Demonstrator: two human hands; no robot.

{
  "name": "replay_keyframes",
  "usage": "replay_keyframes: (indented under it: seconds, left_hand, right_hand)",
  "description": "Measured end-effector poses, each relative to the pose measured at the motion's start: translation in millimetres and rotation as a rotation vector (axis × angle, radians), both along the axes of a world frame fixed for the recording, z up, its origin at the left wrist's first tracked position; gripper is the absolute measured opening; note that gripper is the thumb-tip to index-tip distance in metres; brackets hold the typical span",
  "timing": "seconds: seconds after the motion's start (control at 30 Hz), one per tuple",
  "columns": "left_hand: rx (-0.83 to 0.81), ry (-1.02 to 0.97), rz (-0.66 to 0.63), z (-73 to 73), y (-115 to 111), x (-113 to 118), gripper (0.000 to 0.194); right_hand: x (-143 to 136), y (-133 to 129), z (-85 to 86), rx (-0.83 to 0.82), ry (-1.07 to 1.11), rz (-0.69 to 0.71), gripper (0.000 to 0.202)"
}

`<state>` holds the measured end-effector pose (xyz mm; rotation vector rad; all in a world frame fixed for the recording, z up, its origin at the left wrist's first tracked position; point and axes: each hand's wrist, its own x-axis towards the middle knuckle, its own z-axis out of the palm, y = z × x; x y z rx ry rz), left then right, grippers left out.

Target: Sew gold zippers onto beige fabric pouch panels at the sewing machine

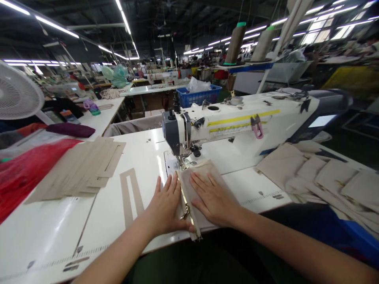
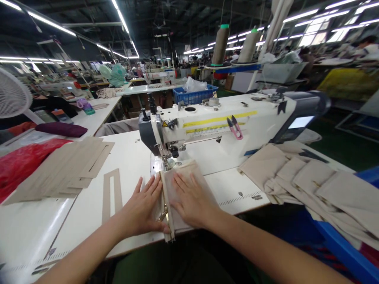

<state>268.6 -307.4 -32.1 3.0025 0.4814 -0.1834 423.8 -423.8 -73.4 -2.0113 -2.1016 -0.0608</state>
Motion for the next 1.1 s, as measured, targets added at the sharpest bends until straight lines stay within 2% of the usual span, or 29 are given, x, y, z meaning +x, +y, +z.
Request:
replay_keyframes:
  seconds: [0.07,0.17,0.23,0.3,0.37,0.47,0.5,0.57,0.67,0.77,0.83,1.03,1.1]
  left_hand:
    - [0.018,-0.028,0.019,-0.1,-9,-4,0.112]
    - [0.057,-0.136,-0.004,-7.5,-35,-21,0.075]
    - [0.051,-0.284,-0.101,-15.7,-52,-39,0.047]
    - [0.036,-0.466,-0.232,-22.6,-58,-59,0.031]
    - [0.11,-0.512,-0.199,-25.8,-49,-80,0.039]
    - [0.359,-0.463,0.101,-26.6,-24,-109,0.086]
    - [0.403,-0.44,0.124,-26.9,-19,-117,0.095]
    - [0.38,-0.344,0.077,-28.1,-17,-128,0.102]
    - [0.335,-0.245,0.045,-29.1,-30,-132,0.088]
    - [0.368,-0.284,0.073,-28.3,-34,-129,0.078]
    - [0.368,-0.32,0.051,-28.7,-23,-127,0.072]
    - [0.301,-0.464,0.001,-36.0,37,-123,0.05]
    - [0.293,-0.555,0.0,-33.8,44,-113,0.043]
  right_hand:
    - [-6,-2,-4.6,-0.024,0.03,-0.026,0.056]
    - [-4,-2,-10.3,0.008,0.033,-0.052,0.052]
    - [-2,-2,-11.8,0.048,0.027,-0.06,0.051]
    - [-1,-2,-11.0,0.067,0.022,-0.051,0.05]
    - [-1,-1,-7.9,0.047,0.024,-0.018,0.049]
    - [0,5,-2.4,0.028,0.038,0.018,0.044]
    - [0,8,-1.4,0.044,0.04,0.024,0.043]
    - [0,15,-2.0,0.095,0.038,0.038,0.042]
    - [-1,23,-7.5,0.135,0.043,0.054,0.044]
    - [-2,25,-10.5,0.114,0.057,0.034,0.045]
    - [-2,26,-8.5,0.083,0.066,0.031,0.046]
    - [-2,31,-2.5,0.027,0.09,-0.028,0.047]
    - [-5,28,-4.2,0.04,0.082,-0.045,0.047]
